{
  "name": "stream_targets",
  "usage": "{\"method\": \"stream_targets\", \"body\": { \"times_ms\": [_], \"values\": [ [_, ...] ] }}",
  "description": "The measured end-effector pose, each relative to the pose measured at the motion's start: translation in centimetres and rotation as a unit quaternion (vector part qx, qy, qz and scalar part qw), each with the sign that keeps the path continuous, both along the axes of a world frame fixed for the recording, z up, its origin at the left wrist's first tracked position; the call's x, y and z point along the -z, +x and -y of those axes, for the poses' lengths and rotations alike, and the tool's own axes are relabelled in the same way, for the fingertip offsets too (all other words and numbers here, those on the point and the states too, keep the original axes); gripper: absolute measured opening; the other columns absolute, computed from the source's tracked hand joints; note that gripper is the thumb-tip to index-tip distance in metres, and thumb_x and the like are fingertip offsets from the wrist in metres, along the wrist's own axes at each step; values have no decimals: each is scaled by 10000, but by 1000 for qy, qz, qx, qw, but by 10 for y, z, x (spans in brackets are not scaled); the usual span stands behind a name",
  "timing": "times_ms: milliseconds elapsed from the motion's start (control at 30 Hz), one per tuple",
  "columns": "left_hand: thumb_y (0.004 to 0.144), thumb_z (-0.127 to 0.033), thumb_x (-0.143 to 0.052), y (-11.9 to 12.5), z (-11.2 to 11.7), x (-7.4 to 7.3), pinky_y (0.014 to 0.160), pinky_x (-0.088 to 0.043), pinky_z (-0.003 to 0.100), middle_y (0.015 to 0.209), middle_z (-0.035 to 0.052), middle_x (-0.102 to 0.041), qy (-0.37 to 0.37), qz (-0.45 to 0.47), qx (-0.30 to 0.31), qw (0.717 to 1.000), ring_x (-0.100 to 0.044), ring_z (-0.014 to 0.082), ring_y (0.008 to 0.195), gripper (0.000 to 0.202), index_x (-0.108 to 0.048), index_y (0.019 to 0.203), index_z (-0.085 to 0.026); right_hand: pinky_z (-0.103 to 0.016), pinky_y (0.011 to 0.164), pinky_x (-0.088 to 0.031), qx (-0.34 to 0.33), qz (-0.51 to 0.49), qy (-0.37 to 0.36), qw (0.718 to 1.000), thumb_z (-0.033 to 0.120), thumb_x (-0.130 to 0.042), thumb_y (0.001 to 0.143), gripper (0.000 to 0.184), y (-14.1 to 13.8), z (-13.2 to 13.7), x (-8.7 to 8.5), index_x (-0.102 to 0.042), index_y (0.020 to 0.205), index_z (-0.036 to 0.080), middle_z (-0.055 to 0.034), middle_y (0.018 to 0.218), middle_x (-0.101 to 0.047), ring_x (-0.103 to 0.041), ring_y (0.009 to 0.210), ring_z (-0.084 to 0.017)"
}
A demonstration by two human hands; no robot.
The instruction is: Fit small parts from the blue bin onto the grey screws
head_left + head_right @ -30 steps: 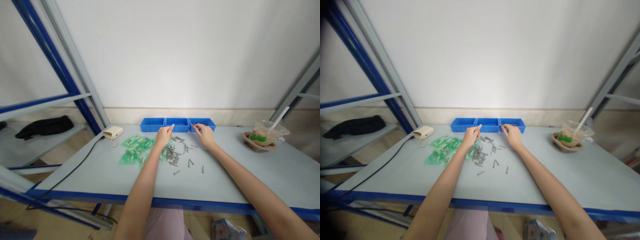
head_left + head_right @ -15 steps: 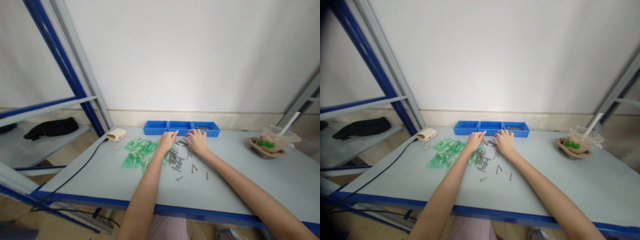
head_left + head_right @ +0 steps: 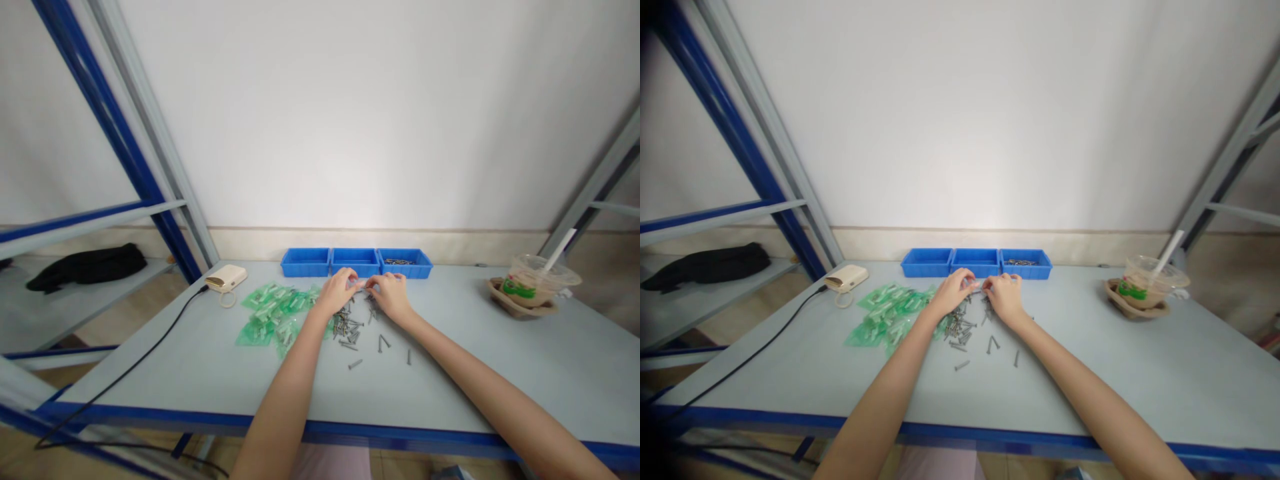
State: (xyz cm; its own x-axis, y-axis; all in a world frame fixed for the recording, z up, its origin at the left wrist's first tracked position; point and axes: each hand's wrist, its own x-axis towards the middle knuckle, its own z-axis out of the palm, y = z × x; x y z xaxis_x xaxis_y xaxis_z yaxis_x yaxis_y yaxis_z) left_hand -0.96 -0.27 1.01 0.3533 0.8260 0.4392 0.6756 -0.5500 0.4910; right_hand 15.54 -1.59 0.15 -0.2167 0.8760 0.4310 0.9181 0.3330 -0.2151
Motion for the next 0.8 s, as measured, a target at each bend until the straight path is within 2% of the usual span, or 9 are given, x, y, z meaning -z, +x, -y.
{"method": "stream_targets", "body": {
  "times_ms": [67, 133, 300, 533, 700, 800],
  "values": [
    [806, -406, -533, 6, 4, -1, 712, -418, 234, 982, 23, -595, 4, 1, 39, 999, -559, 129, 762, 268, -574, 979, -206, -361, 844, -229, -9, -26, 16, 1000, 256, -503, 849, 151, 8, 4, -1, -651, 868, 235, -27, 864, -681, -550, 892, -190],
    [818, -348, -527, 12, 7, -2, 732, -419, 235, 973, 19, -605, 8, -11, 61, 998, -563, 136, 792, 206, -585, 962, -213, -343, 821, -238, -21, -53, 17, 998, 282, -493, 860, 168, 15, 7, -4, -656, 869, 244, -19, 853, -686, -564, 857, -179],
    [849, -241, -464, 19, 11, -6, 738, -402, 242, 887, 26, -648, 12, -44, 50, 998, -573, 160, 818, 159, -617, 869, -202, -332, 810, -239, -41, -67, 15, 997, 319, -469, 878, 220, 23, 13, -10, -673, 845, 243, -23, 832, -694, -575, 810, -176],
    [888, -317, -392, 17, 11, -7, 624, -373, 227, 691, 25, -636, -22, -57, 20, 998, -577, 157, 671, 275, -613, 790, -186, -332, 823, -218, -60, -19, 37, 997, 310, -452, 891, 223, 21, 16, -15, -665, 870, 249, -20, 843, -694, -567, 820, -172],
    [871, -339, -432, 18, 10, -5, 585, -359, 211, 634, -16, -620, -23, -25, 24, 999, -572, 143, 622, 197, -580, 908, -215, -327, 807, -218, -63, 4, 44, 997, 285, -409, 910, 266, 23, 16, -17, -664, 859, 231, -34, 816, -693, -561, 774, -176],
    [865, -306, -440, 17, 10, -5, 587, -355, 204, 611, -30, -608, -23, -22, 47, 998, -561, 129, 600, 163, -571, 843, -212, -322, 805, -219, -67, 20, 41, 997, 287, -403, 914, 260, 23, 15, -15, -654, 895, 227, -38, 806, -689, -564, 751, -172]
  ]
}}
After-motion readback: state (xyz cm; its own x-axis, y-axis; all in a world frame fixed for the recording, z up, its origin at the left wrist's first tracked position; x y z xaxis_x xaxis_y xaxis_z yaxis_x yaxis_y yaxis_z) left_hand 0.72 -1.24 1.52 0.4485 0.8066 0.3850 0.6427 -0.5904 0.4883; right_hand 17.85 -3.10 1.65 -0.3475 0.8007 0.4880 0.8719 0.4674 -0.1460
